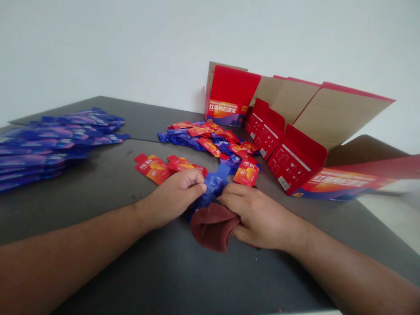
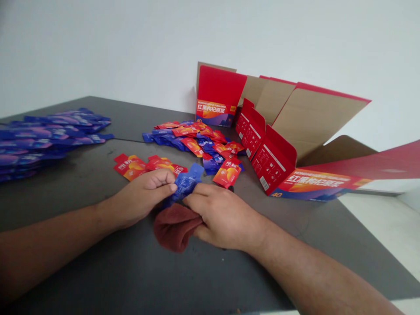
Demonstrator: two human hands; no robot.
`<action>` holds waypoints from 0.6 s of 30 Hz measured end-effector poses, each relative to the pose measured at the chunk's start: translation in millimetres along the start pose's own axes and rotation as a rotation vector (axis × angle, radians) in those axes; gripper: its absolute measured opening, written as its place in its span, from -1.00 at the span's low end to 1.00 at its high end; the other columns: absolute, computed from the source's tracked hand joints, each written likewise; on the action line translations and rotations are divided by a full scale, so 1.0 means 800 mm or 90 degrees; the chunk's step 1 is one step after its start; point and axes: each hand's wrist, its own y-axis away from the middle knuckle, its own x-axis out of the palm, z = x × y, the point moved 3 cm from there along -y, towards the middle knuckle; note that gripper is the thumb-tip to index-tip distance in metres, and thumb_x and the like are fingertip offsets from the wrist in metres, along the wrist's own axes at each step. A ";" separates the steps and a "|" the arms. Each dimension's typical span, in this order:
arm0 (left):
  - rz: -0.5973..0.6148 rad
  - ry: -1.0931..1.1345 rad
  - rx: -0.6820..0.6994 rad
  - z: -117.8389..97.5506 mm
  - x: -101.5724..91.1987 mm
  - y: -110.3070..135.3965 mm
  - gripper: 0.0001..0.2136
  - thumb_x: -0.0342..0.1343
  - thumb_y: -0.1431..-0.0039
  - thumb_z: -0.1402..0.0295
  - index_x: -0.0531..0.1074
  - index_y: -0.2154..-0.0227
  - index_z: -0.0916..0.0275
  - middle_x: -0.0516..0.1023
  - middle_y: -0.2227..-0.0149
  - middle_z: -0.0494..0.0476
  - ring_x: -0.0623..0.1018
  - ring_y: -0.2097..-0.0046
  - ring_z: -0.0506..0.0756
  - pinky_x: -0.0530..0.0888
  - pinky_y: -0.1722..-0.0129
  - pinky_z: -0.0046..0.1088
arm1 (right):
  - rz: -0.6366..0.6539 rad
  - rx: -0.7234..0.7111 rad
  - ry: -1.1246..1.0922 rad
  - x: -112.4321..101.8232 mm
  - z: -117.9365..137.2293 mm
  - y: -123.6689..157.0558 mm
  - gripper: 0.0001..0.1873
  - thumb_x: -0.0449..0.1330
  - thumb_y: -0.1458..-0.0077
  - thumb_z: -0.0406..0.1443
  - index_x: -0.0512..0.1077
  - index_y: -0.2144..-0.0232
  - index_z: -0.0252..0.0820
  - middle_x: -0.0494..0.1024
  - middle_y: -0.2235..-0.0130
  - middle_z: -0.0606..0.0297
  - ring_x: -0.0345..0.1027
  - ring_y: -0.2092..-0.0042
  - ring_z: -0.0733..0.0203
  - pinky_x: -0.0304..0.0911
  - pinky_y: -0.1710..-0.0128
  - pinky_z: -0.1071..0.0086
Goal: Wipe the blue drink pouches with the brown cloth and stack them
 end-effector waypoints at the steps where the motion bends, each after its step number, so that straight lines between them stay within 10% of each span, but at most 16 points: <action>1: 0.002 -0.002 0.000 -0.001 0.000 0.000 -0.79 0.11 -0.30 0.24 0.37 0.42 0.22 0.36 0.45 -0.05 0.34 0.41 0.00 0.29 0.43 -0.49 | 0.003 0.000 0.005 -0.001 0.002 0.001 -0.75 0.22 -0.05 -0.48 0.40 0.20 -0.15 0.50 0.14 0.24 0.39 0.10 0.13 0.31 0.12 0.32; 8: 0.064 0.080 -0.057 0.005 0.007 0.002 -0.80 0.11 -0.32 0.19 0.41 0.32 0.22 0.45 0.44 -0.02 0.43 0.42 0.01 0.37 0.43 -0.48 | -0.195 0.156 0.092 -0.022 -0.030 0.000 -0.84 0.20 -0.06 -0.43 0.32 0.32 -0.12 0.42 0.29 0.27 0.33 0.22 0.11 0.26 0.22 0.27; 18: 0.006 0.013 -0.007 -0.003 0.001 0.000 -0.80 0.11 -0.29 0.24 0.36 0.42 0.22 0.36 0.46 -0.05 0.35 0.42 -0.01 0.29 0.46 -0.51 | 0.004 -0.017 0.003 0.001 0.003 0.001 -0.68 0.22 -0.04 -0.49 0.41 0.14 -0.14 0.51 0.10 0.24 0.40 0.04 0.12 0.32 0.06 0.30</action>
